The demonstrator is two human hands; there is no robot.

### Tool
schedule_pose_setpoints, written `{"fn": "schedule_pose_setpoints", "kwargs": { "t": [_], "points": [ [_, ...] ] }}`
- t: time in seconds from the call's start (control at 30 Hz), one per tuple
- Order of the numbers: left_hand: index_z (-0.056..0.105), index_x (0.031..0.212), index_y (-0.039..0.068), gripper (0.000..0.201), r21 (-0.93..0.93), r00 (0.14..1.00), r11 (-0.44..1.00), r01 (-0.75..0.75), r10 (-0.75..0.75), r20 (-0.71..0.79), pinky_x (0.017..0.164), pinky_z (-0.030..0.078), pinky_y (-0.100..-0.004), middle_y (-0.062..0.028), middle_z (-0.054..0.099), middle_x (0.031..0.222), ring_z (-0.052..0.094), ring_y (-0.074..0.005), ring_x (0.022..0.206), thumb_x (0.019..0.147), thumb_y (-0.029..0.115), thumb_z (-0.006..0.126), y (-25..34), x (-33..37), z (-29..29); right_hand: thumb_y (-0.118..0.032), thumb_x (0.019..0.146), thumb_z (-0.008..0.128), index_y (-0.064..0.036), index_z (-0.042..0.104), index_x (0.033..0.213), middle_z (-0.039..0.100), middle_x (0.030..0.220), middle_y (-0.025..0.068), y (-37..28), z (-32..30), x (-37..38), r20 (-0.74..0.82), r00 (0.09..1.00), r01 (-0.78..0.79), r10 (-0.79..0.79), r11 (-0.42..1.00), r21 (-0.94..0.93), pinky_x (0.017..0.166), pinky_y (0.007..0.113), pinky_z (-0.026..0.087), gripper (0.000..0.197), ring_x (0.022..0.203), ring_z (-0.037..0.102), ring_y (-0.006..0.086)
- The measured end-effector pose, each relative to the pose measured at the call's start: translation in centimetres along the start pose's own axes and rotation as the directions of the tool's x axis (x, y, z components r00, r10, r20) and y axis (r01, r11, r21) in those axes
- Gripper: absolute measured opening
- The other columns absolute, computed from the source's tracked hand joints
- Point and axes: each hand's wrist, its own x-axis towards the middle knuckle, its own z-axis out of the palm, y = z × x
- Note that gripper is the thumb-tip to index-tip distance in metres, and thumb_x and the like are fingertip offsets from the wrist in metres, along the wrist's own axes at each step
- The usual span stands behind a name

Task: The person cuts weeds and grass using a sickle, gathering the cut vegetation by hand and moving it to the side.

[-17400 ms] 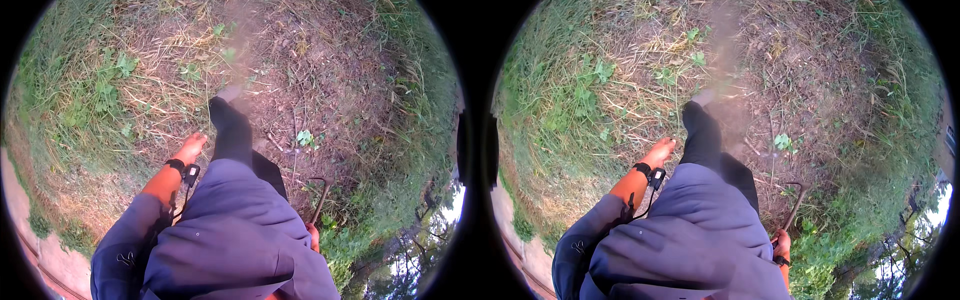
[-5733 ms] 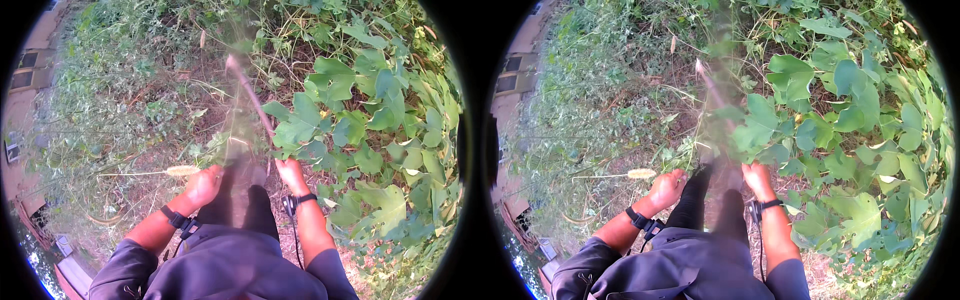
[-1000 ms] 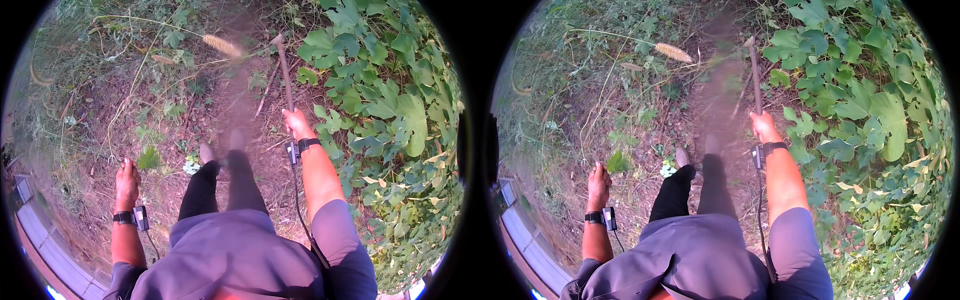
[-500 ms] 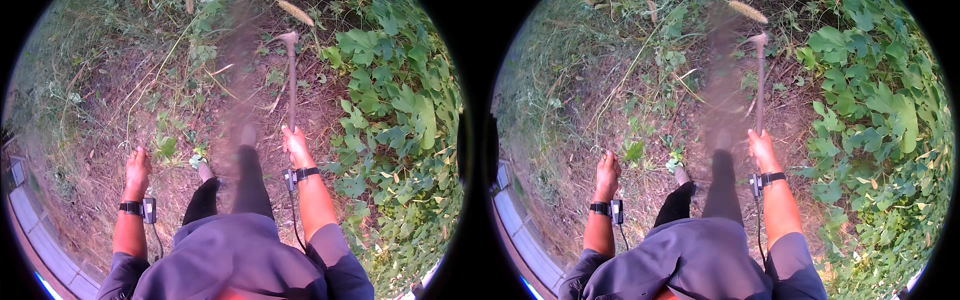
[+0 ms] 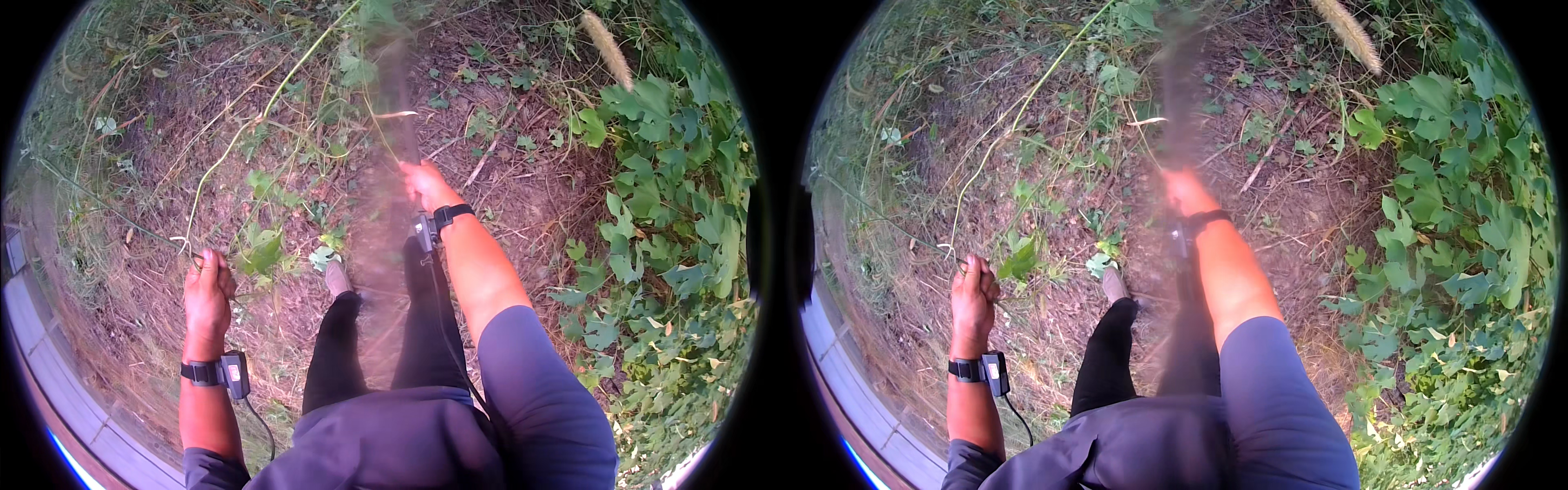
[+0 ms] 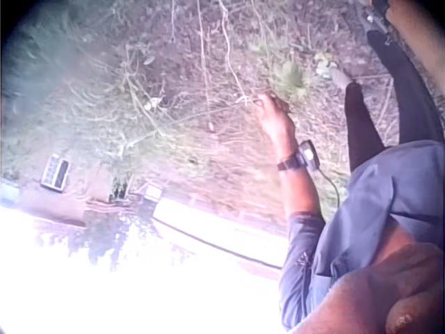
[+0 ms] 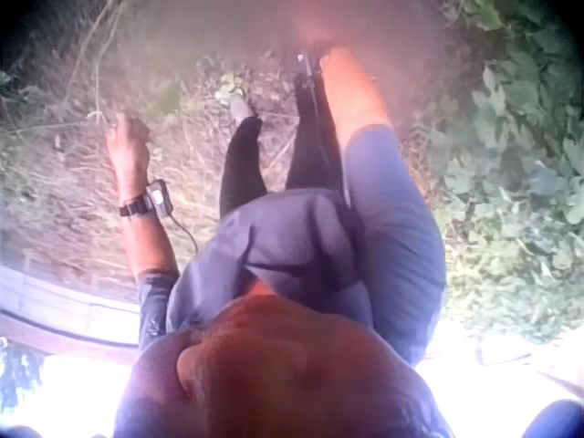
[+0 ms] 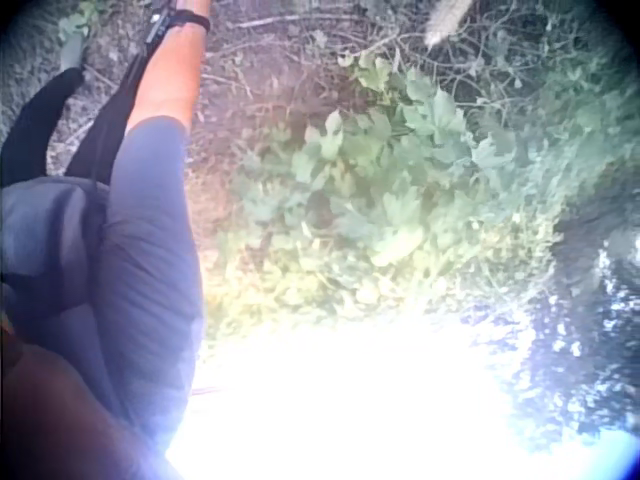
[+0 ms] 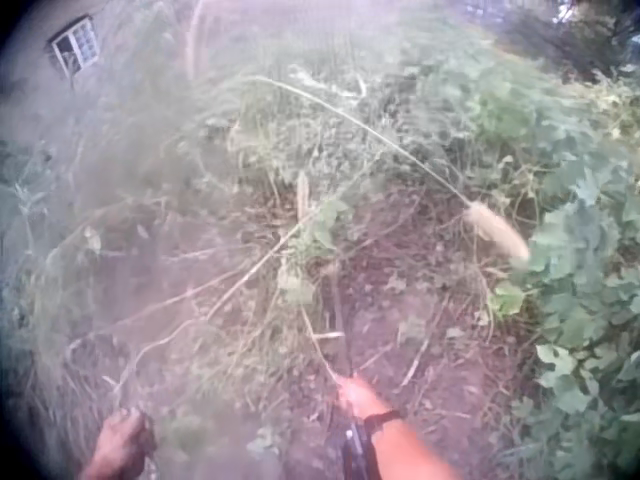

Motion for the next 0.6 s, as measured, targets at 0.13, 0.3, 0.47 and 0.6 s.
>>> {"fn": "schedule_pose_setpoints", "kwargs": {
  "t": [0.13, 0.3, 0.47, 0.6],
  "points": [
    [0.052, 0.081, 0.013, 0.032, -0.099, 0.999, 0.995, 0.016, -0.019, -0.034, 0.047, 0.023, -0.0237, 0.0078, 0.033, 0.059, 0.027, -0.0052, 0.05, 0.103, 0.036, 0.052, 0.5, 0.5, -0.5, -0.021, 0.097, 0.06, -0.0066, 0.051, 0.1, 0.044, 0.059, -0.0036, 2.0, -2.9, -11.7, -0.104, 0.995, -0.045, 0.006, 0.926, -0.376, 0.036, 0.028, 0.03, 0.017, 0.04, 0.036, 0.0085],
    [0.052, 0.082, 0.014, 0.031, -0.156, 0.999, 0.987, -0.032, 0.027, -0.03, 0.048, 0.027, -0.0236, 0.0065, 0.037, 0.061, 0.031, -0.0056, 0.051, 0.103, 0.037, 0.053, 2.8, -1.6, -4.1, -0.02, 0.096, 0.062, -0.0067, 0.053, 0.099, 0.045, 0.06, -0.003, 6.2, -9.9, -30.3, -0.295, 0.95, -0.199, 0.106, 0.93, -0.308, 0.033, 0.028, 0.033, 0.017, 0.04, 0.04, 0.0089],
    [0.051, 0.082, 0.014, 0.032, -0.081, 0.997, 0.994, 0.073, -0.071, 0.023, 0.048, 0.028, -0.0226, 0.0067, 0.038, 0.061, 0.032, -0.0053, 0.052, 0.102, 0.038, 0.053, 2.7, -4.7, -10.3, -0.019, 0.095, 0.062, -0.0103, 0.048, 0.089, 0.044, 0.057, -0.0014, 8.6, -11.0, -39.3, -0.504, 0.848, -0.23, 0.161, 0.97, -0.076, 0.034, 0.029, 0.033, 0.018, 0.041, 0.04, 0.0103],
    [0.049, 0.08, 0.016, 0.033, -0.279, 0.978, 0.959, 0.057, -0.109, -0.175, 0.046, 0.026, -0.0238, 0.0089, 0.033, 0.058, 0.027, -0.0058, 0.048, 0.102, 0.04, 0.053, -1.0, -9.4, -23.6, -0.017, 0.097, 0.058, -0.0111, 0.042, 0.091, 0.042, 0.057, -0.0007, 8.8, -9.0, -39.0, -0.582, 0.796, -0.177, 0.168, 0.983, 0.042, 0.037, 0.03, 0.034, 0.018, 0.042, 0.04, 0.012]
  ]
}}
